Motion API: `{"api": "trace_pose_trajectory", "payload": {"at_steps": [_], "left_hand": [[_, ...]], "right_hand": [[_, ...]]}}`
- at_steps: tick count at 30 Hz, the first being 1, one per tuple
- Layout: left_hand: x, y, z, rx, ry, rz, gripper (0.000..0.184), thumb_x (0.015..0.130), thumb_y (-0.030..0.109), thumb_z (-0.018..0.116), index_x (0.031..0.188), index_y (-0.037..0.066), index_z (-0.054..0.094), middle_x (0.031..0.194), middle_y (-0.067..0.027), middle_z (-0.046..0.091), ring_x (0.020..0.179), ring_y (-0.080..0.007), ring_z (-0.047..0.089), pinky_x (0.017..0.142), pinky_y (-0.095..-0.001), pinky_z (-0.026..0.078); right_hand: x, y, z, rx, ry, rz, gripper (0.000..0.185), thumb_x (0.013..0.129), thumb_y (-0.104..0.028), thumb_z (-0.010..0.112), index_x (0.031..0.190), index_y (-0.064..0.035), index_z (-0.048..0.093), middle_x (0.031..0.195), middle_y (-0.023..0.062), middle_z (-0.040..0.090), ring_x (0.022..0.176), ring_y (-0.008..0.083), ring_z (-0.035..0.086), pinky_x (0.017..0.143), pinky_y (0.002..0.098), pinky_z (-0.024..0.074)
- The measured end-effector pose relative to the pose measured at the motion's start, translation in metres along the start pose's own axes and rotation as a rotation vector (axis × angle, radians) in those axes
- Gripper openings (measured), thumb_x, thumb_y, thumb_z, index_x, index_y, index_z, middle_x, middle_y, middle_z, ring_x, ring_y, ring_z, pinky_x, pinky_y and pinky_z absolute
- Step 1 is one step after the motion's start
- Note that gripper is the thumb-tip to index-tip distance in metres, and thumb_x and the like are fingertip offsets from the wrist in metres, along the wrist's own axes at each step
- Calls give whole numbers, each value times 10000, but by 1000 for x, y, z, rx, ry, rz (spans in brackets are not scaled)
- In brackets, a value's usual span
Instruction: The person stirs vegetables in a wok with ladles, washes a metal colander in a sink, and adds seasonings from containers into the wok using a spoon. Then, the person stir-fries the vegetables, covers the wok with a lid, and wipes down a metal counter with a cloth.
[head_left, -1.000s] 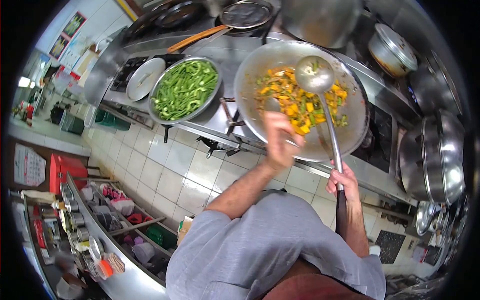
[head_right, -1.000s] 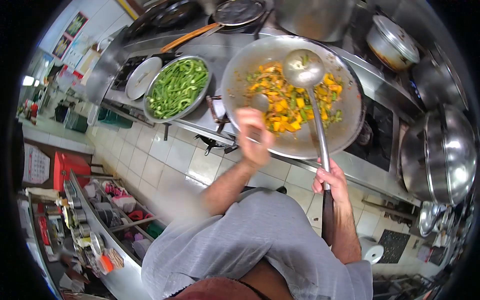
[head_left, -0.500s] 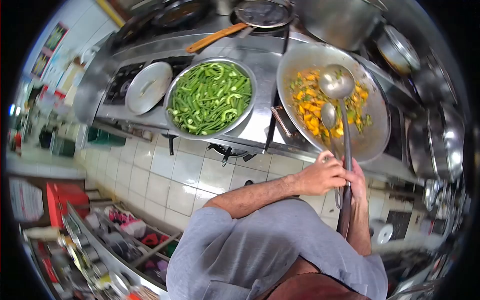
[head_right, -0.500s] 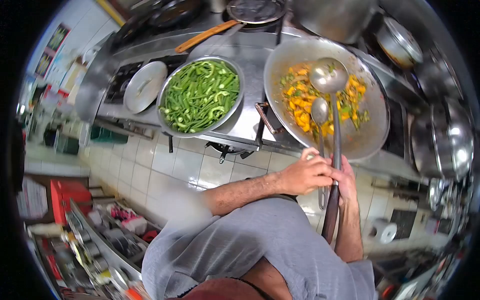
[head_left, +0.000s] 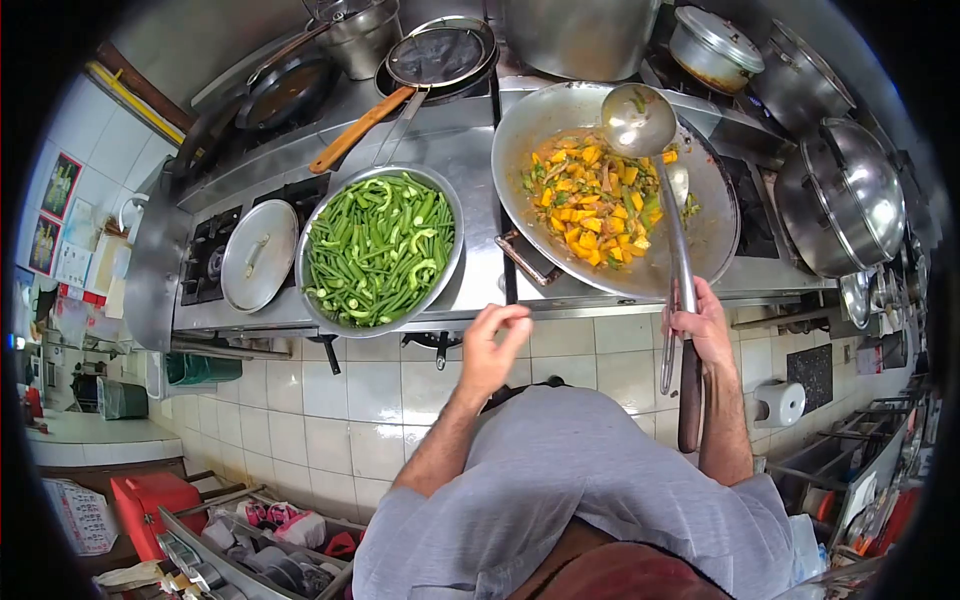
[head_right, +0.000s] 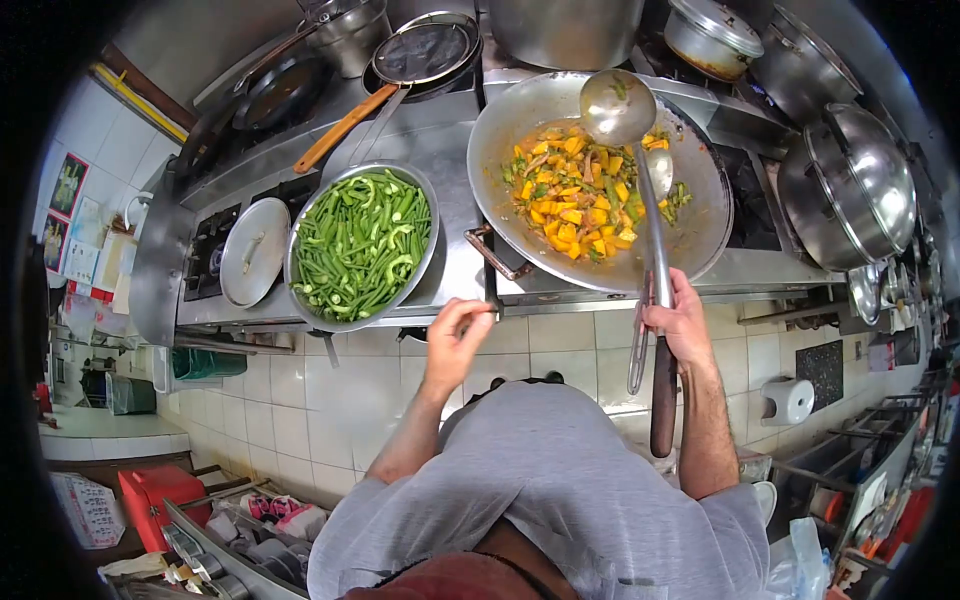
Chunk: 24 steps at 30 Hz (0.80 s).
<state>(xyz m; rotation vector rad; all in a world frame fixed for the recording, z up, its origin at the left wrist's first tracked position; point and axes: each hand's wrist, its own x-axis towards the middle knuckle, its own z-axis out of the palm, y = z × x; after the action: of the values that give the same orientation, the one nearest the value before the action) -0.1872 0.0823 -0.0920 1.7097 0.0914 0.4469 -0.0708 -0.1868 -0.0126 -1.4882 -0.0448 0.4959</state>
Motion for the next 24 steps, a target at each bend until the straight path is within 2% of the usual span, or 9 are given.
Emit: {"api": "trace_pose_trajectory", "payload": {"at_steps": [2,4,8,10,12,16,19,23,24], "left_hand": [[-9,-5,-9,-181,46,-207,139,822,120,602,890,0,583,874,-49,555,747,-89,520,684,-225,437],[-12,-2,-3,-165,55,-205,125,848,115,567,912,8,579,809,-16,558,674,-85,515,634,-222,439],[-4,26,34,-349,-190,-339,186,867,141,543,999,10,547,832,-28,559,704,-82,532,647,-242,461],[0,46,50,-404,-385,-379,264,876,165,532,1095,23,491,840,-33,549,734,-89,540,673,-242,461],[2,52,63,-381,-530,-296,381,882,194,527,1197,27,391,847,-40,535,739,-92,541,697,-235,453],[-3,78,59,-451,-529,-273,546,857,250,568,1262,-8,307,824,-55,537,725,-95,554,641,-248,463],[-11,83,37,-368,-461,-183,756,830,260,608,1348,-1,123,817,-66,537,708,-99,551,634,-249,453],[-27,100,-14,-480,-297,-323,828,826,212,614,1357,18,10,784,-83,537,675,-108,550,571,-249,460],[-32,102,-34,-462,-240,-400,774,837,132,583,1370,46,27,863,-83,545,719,-133,569,625,-278,478]], "right_hand": [[3,-4,-6,-47,42,-68,452,609,73,508,1050,1,435,718,43,482,561,130,504,495,252,415],[5,-6,-8,-61,44,-85,448,613,69,511,1050,7,436,716,39,482,550,124,493,493,246,413],[15,-12,-5,-99,-54,-162,462,597,20,496,1054,-4,431,754,50,500,568,124,501,479,242,378],[17,-20,-2,-89,-164,-175,459,619,24,532,1066,7,428,761,53,509,587,126,512,514,245,415],[14,-29,9,-99,-210,-160,470,615,20,535,1071,6,425,763,55,510,597,125,516,523,242,417],[1,-42,40,-64,-382,-163,513,608,11,548,1106,12,425,775,54,511,609,122,518,528,233,418],[-2,-40,76,-41,-535,-116,579,620,25,559,1176,22,397,843,56,524,650,121,526,527,238,431],[3,-27,153,-79,-661,-109,555,651,24,604,1173,11,416,954,45,536,845,109,522,714,247,448],[5,-22,179,-68,-688,-114,552,654,21,610,1171,13,418,957,40,533,868,107,517,737,246,442]]}}
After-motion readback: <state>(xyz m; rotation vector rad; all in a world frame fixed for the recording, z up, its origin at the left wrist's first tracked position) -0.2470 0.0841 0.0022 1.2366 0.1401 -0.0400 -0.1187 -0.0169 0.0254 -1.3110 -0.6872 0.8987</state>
